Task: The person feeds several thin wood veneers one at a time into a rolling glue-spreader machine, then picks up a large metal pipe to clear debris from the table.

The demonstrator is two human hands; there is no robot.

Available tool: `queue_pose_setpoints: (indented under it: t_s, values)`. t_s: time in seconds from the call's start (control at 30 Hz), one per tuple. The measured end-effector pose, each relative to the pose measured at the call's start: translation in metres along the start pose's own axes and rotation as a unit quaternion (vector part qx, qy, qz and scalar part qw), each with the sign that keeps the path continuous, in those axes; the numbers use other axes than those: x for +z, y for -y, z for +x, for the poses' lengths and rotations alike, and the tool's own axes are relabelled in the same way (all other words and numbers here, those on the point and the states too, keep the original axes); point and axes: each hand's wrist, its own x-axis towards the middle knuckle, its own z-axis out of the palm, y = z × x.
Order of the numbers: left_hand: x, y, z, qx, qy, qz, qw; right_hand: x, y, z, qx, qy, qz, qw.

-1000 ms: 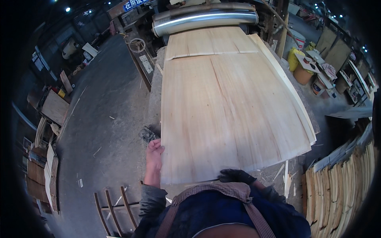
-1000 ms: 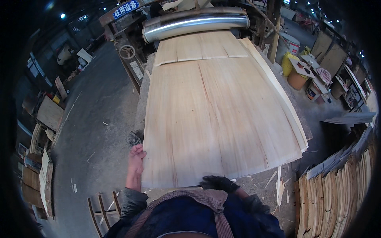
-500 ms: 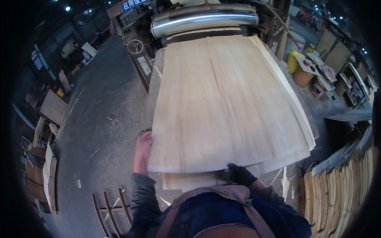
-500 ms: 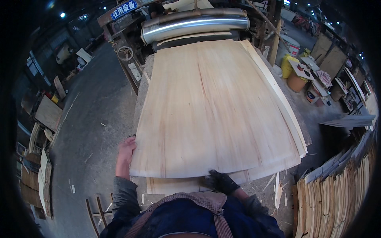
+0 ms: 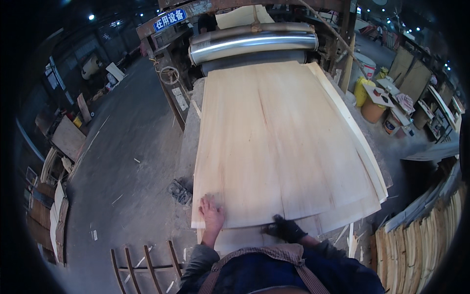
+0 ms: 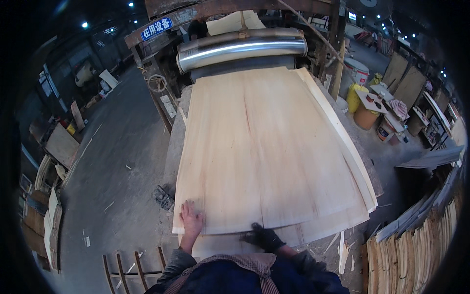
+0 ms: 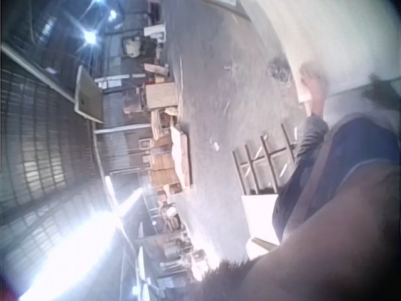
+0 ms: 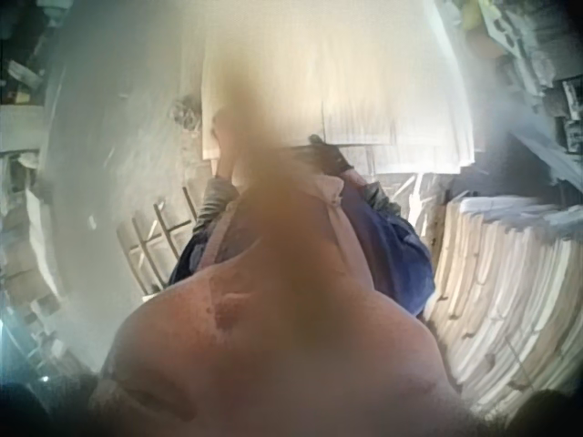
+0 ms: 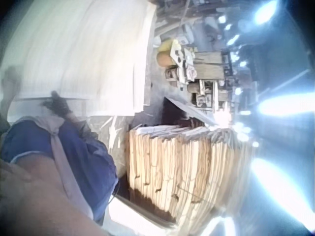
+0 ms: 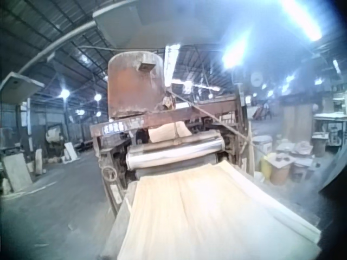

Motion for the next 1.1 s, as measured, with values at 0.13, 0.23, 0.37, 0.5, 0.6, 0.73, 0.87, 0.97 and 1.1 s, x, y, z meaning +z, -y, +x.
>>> queue_pose_setpoints:
  t_s: [0.13, 0.23, 0.37, 0.5, 0.6, 0.73, 0.87, 0.97, 1.1]
  values:
    - [0.018, -0.015, -0.009, 0.081, 0.054, -0.019, 0.995, -0.025, -0.026, -0.008, -0.045, 0.086, -0.157, 0.983]
    - [0.040, -0.017, -0.022, 0.073, 0.042, -0.008, 0.996, -0.035, -0.031, -0.026, 0.038, 0.095, -0.115, 0.988]
    - [0.050, -0.016, -0.028, 0.084, 0.015, -0.029, 0.996, -0.014, -0.002, -0.077, -0.146, 0.102, -0.597, 0.783]
    - [0.055, -0.019, -0.029, 0.085, -0.007, -0.033, 0.996, -0.030, 0.063, -0.107, -0.181, 0.050, -0.359, 0.914]
    - [0.052, -0.014, -0.028, 0.047, 0.007, -0.025, 0.999, -0.046, 0.158, -0.116, -0.365, -0.028, -0.581, 0.727]
    - [0.060, -0.058, -0.014, -0.062, 0.022, -0.017, 0.998, -0.145, 0.333, -0.105, -0.513, -0.172, -0.668, 0.511]
    - [0.083, -0.115, -0.011, -0.066, -0.040, 0.010, 0.997, -0.048, 0.427, -0.120, -0.581, -0.241, -0.576, 0.522]
    - [0.102, -0.173, -0.002, -0.065, -0.023, 0.027, 0.997, -0.046, 0.516, -0.111, -0.630, -0.294, -0.614, 0.374]
    - [0.118, -0.201, 0.000, -0.065, -0.053, 0.087, 0.993, -0.008, 0.602, -0.107, -0.649, -0.317, -0.609, 0.329]
